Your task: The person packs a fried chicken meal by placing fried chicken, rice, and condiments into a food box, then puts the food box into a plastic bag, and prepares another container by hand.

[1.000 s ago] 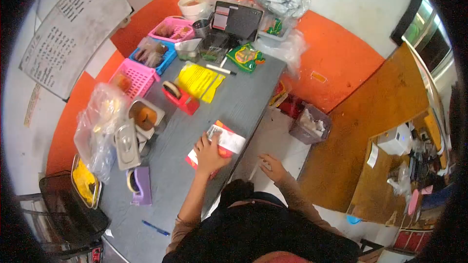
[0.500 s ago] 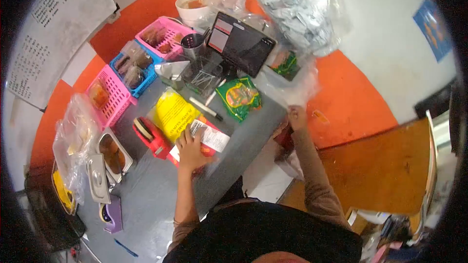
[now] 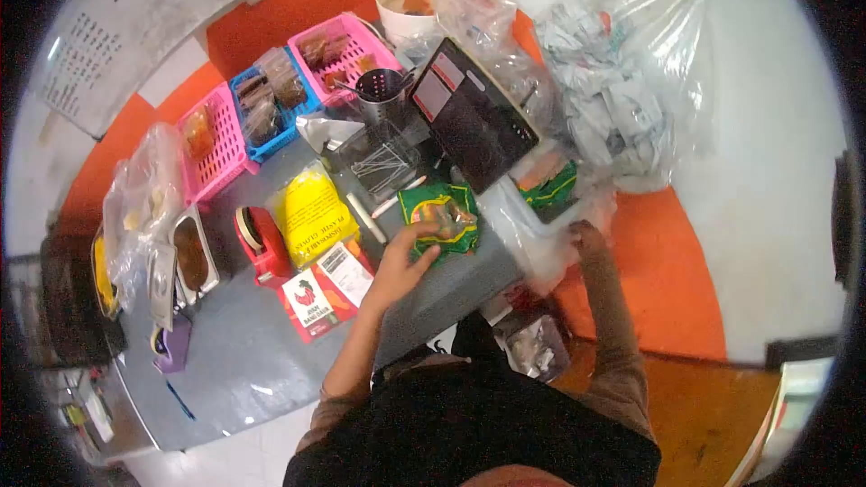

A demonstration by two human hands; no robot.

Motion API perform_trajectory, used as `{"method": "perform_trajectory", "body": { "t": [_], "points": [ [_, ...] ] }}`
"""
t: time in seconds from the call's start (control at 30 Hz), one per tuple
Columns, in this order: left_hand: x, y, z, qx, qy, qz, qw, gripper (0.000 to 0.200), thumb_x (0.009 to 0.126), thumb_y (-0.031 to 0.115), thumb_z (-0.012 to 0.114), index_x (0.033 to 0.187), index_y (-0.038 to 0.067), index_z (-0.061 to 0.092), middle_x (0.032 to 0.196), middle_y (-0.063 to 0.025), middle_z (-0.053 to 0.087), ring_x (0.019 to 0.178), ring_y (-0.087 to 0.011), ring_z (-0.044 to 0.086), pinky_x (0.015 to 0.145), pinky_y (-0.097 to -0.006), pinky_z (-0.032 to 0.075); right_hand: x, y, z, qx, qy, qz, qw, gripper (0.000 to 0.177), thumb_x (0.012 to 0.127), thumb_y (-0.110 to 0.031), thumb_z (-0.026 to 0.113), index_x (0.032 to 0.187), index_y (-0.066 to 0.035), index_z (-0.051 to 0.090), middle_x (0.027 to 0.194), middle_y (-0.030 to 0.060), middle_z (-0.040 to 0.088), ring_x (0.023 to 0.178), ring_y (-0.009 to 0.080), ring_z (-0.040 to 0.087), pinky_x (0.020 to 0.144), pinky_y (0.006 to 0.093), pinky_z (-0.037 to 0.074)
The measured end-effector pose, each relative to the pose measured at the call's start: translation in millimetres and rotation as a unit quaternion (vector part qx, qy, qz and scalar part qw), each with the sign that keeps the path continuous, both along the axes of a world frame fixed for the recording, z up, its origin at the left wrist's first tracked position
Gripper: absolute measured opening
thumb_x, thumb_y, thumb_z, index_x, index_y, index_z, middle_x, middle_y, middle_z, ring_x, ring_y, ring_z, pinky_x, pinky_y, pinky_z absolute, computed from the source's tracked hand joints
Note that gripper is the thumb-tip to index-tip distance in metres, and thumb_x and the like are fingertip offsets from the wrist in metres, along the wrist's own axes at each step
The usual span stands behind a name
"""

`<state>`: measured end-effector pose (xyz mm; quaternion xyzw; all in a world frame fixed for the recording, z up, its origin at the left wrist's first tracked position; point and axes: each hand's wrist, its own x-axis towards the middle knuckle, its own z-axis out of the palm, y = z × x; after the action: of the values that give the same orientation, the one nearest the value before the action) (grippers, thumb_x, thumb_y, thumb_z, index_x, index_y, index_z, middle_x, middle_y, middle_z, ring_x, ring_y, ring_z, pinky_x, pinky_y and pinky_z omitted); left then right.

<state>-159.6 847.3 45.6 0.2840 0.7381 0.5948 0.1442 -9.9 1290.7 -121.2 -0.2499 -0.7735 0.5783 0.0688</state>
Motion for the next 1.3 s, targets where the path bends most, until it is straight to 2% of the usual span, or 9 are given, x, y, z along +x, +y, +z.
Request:
{"method": "perform_trajectory", "body": {
  "t": [0.03,0.23,0.43,0.77,0.83,0.97,1.03,1.1,1.3],
  "points": [
    [-3,17,-5,0.017,-0.071,-0.026,0.997,0.029,0.076,0.009,0.054,0.103,0.003,0.046,0.104,-0.0111,0.048,0.098,-0.0176,0.046,0.082,-0.027,0.036,2,-19,40,0.288,-0.011,0.15,0.946,0.019,0.061,-0.005,0.058,0.079,-0.005,0.054,0.076,0.0046,0.051,0.066,0.0148,0.048,0.057,0.0261,0.041],
    [-103,125,-30,0.221,-0.079,0.215,0.948,0.031,0.081,0.011,0.046,0.11,0.001,0.038,0.109,-0.0108,0.044,0.099,-0.0175,0.044,0.084,-0.0264,0.034,5,16,11,0.436,0.082,0.261,0.858,0.021,0.059,-0.013,0.061,0.079,-0.008,0.054,0.081,0.0067,0.052,0.071,0.0213,0.05,0.061,0.0319,0.043],
    [-157,163,-66,0.171,-0.12,0.407,0.889,0.035,0.082,0.017,0.045,0.112,0.002,0.036,0.108,-0.0154,0.044,0.103,-0.0257,0.041,0.088,-0.0315,0.029,-5,11,23,0.469,0.056,0.287,0.834,0.02,0.066,-0.008,0.055,0.085,-0.004,0.053,0.088,0.0141,0.052,0.08,0.0306,0.049,0.071,0.0374,0.041],
    [-144,168,-66,0.249,-0.089,0.414,0.871,0.032,0.084,0.018,0.041,0.113,0.005,0.038,0.104,-0.0115,0.046,0.096,-0.021,0.045,0.085,-0.0294,0.032,5,-35,104,0.352,0.156,0.196,0.902,0.013,0.072,-0.014,0.053,0.076,-0.002,0.052,0.072,0.0114,0.05,0.07,0.0265,0.048,0.062,0.0378,0.039],
    [-142,168,-65,0.285,-0.098,0.386,0.872,0.034,0.085,0.02,0.039,0.117,0.008,0.036,0.116,-0.0085,0.04,0.109,-0.0198,0.035,0.092,-0.0294,0.024,14,-35,130,0.123,0.101,0.098,0.982,0.012,0.074,-0.014,0.049,0.071,-0.002,0.049,0.075,0.0084,0.049,0.07,0.0211,0.048,0.062,0.0323,0.039],
    [-146,170,-71,0.287,-0.104,0.398,0.865,0.034,0.085,0.018,0.04,0.116,0.005,0.036,0.117,-0.013,0.041,0.109,-0.024,0.038,0.091,-0.0311,0.027,0,-81,229,0.109,0.272,-0.182,0.939,0.017,0.074,-0.013,0.045,0.06,-0.006,0.038,0.067,0.0025,0.042,0.063,0.0146,0.04,0.059,0.0231,0.035],
    [-150,174,-79,0.309,-0.125,0.387,0.86,0.033,0.084,0.016,0.04,0.116,0.007,0.038,0.114,-0.0107,0.042,0.108,-0.0195,0.037,0.09,-0.0289,0.026,13,-20,238,0.534,0.411,-0.097,0.732,0.023,0.082,-0.023,0.033,0.082,-0.006,0.048,0.071,0.0037,0.045,0.057,0.0134,0.041,0.052,0.0256,0.038],
    [-150,175,-79,0.309,-0.108,0.383,0.864,0.034,0.084,0.016,0.04,0.116,0.007,0.037,0.116,-0.0113,0.041,0.109,-0.02,0.037,0.091,-0.0295,0.026,10,-57,306,0.081,0.364,-0.515,0.772,0.027,0.082,-0.026,0.035,0.097,-0.006,0.046,0.081,0.0066,0.048,0.066,0.0154,0.046,0.056,0.0259,0.04],
    [-151,174,-79,0.336,-0.149,0.364,0.856,0.034,0.084,0.015,0.04,0.117,0.007,0.037,0.12,-0.0116,0.038,0.113,-0.022,0.034,0.094,-0.0307,0.023,18,-98,301,0.048,0.332,-0.487,0.806,0.028,0.082,-0.027,0.036,0.098,-0.006,0.046,0.081,0.006,0.048,0.067,0.0143,0.046,0.057,0.0253,0.041]
  ]
}}
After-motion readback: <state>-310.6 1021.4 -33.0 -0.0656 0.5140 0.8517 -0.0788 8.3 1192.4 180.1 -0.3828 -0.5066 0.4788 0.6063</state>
